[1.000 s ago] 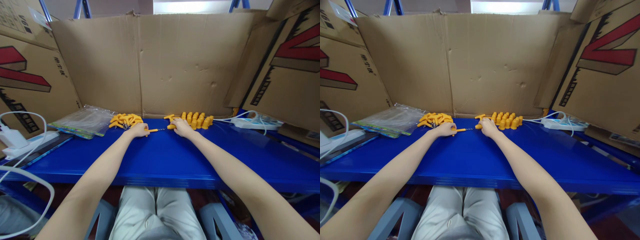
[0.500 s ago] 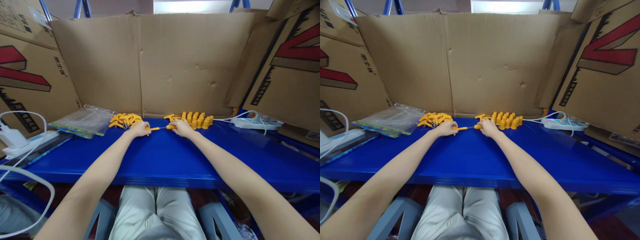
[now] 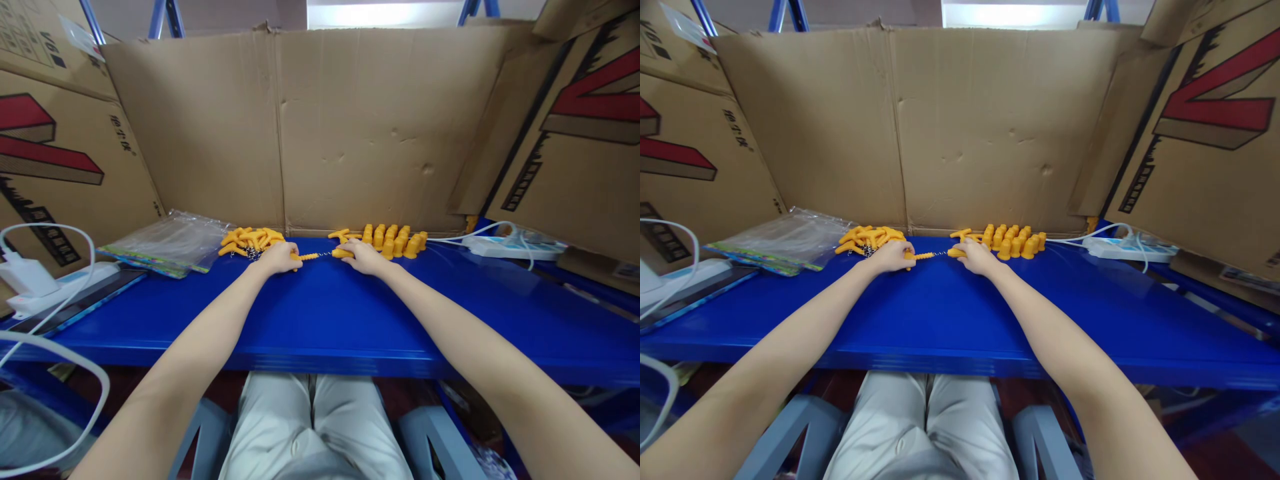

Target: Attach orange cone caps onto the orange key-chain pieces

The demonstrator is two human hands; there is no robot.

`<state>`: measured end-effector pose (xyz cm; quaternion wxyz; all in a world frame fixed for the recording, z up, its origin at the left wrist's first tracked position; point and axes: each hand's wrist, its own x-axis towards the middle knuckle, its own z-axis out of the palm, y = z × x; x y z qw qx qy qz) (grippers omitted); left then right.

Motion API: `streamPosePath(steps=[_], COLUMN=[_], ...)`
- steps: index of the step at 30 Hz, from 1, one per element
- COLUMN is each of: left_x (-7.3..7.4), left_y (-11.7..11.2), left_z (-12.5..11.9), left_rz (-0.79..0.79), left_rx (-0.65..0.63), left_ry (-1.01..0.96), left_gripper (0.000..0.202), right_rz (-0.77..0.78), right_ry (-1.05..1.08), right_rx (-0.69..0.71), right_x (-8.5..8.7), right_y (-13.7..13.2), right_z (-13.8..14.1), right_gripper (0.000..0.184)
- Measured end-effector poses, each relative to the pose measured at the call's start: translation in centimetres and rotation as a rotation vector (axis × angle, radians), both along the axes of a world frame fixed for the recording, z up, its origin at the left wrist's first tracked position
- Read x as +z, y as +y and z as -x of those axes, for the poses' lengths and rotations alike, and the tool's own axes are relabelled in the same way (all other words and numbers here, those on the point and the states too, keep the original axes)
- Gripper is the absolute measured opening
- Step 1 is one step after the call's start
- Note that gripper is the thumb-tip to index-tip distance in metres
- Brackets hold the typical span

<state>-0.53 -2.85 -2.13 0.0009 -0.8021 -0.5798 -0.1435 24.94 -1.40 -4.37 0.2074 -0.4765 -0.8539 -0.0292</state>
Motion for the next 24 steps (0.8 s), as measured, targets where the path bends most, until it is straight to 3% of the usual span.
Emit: streamPosePath(steps=[24], left_x=[0.2], left_y=[-0.4], left_z=[-0.3], left_rz=[-0.025], left_rx=[0.014], left_ry=[-0.003], left_gripper=[0.026], right_rz=[0.039], right_ry=[0.143], right_rx=[0.133], right_x=[-0.7], right_y=[1.3], right_z=[-0.4], right_gripper=[0.037])
